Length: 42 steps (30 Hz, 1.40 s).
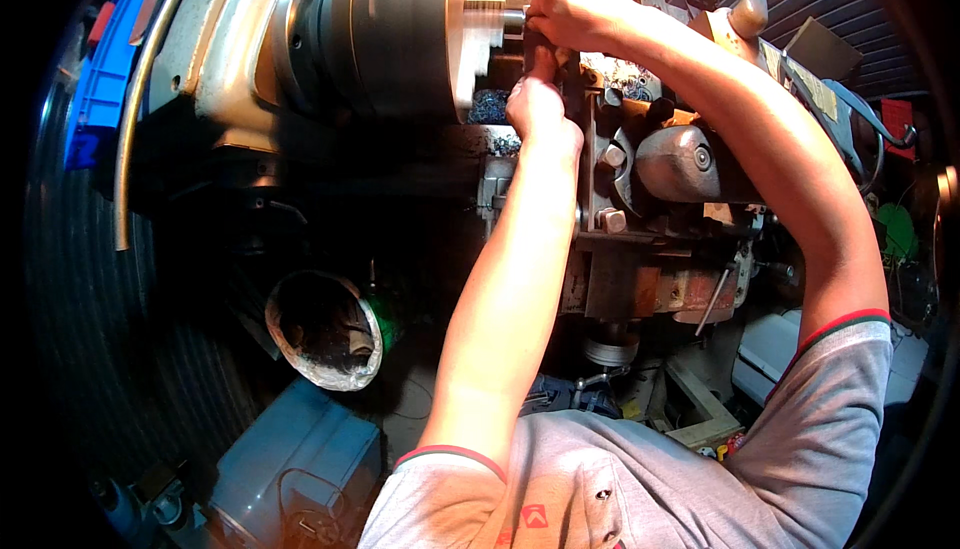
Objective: The person operates a metal lathe, using sandpaper to smooth a rotating cylindrical metal part. They then pick up a metal ring, place it onto the part, and use a dial caliper to measure the diameter of the workpiece.
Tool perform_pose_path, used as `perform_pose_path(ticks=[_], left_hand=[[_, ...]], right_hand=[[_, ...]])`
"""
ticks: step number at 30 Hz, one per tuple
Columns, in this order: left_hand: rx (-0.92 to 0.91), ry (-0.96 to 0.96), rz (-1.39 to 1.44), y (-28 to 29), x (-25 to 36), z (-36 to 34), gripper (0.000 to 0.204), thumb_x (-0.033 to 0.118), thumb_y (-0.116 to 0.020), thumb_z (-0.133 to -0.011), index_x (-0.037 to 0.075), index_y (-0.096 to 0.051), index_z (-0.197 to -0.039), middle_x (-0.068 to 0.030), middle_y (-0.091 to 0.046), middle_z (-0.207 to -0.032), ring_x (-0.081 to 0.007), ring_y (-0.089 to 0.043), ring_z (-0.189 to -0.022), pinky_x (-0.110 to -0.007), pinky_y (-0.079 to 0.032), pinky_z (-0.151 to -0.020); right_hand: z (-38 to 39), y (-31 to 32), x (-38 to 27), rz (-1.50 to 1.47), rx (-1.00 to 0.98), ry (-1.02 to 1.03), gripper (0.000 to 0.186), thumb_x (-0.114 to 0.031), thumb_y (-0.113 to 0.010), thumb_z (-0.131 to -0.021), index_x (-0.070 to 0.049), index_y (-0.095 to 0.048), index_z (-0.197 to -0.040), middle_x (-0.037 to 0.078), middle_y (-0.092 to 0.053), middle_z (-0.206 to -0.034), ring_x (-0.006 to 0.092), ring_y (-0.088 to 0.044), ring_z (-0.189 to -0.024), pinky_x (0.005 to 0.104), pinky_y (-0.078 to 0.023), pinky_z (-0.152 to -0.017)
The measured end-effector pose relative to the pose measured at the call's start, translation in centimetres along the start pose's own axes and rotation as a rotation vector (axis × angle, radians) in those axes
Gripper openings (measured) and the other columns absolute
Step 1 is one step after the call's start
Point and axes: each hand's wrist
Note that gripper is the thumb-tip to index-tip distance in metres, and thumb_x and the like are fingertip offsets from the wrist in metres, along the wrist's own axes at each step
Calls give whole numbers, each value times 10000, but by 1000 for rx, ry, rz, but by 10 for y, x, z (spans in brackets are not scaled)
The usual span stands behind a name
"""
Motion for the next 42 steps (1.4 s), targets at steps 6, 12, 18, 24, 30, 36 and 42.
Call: perform_pose_path(ticks=[6, 12, 18, 24, 30, 36, 42], left_hand=[[-25, 19, 11, 2, -1, -3, 278, 190, -676, -888, 0, -642, -1087, -73, -661, -975, -190, -603, -841, -346, -489, -757], [33, 29, -63, 3, -2, -4, 228, 222, -703, -871, 36, -665, -995, -11, -626, -810, -127, -544, -675, -285, -431, -604], [-11, 4, -35, 2, -1, 0, 227, 243, -722, -855, 55, -671, -974, 15, -591, -753, -93, -472, -610, -259, -367, -548], [-12, 0, -79, 5, -3, -9, 266, 215, -700, -872, 28, -656, -1057, -27, -645, -886, -145, -574, -754, -305, -465, -671], [-82, 17, 66, 5, -4, -7, 289, 203, -695, -877, 7, -642, -1082, -40, -642, -898, -162, -580, -780, -326, -482, -705], [-23, 1, -19, 4, -4, -8, 261, 203, -697, -875, 13, -657, -1049, -30, -635, -867, -148, -566, -746, -312, -472, -667], [-9, 21, -44, 5, -4, -9, 237, 197, -689, -881, 19, -666, -1035, -32, -638, -879, -150, -567, -750, -308, -472, -688]], right_hand=[[-1, 0, 1, -3, -28, -20, 117, -126, -656, -752, -17, -696, -768, 160, -644, -806, 328, -650, -828, 392, -535, -769], [2, 1, 0, 19, 48, -13, 158, -137, -671, -744, 20, -670, -764, 186, -656, -804, 351, -660, -808, 404, -541, -745], [0, 2, -2, -9, 15, -45, 131, -128, -658, -740, 0, -685, -741, 172, -646, -803, 342, -650, -820, 396, -535, -757], [-3, -5, 6, 5, 12, 58, 142, -129, -650, -733, 6, -688, -756, 171, -642, -800, 340, -648, -824, 396, -531, -765], [0, 2, -5, -11, -19, -83, 139, -130, -650, -738, 2, -690, -759, 175, -648, -798, 335, -652, -819, 392, -534, -752], [-1, -2, 4, -13, 51, 28, 154, -121, -665, -739, 31, -671, -763, 190, -651, -763, 346, -663, -776, 394, -541, -714], [0, -3, 3, -27, 58, -16, 132, -124, -647, -732, -2, -694, -750, 187, -655, -752, 347, -664, -764, 407, -542, -706]])
Point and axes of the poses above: each hand's wrist, its own z-axis away from the middle knuckle, its own y-axis out of the back of the hand, x = y × z
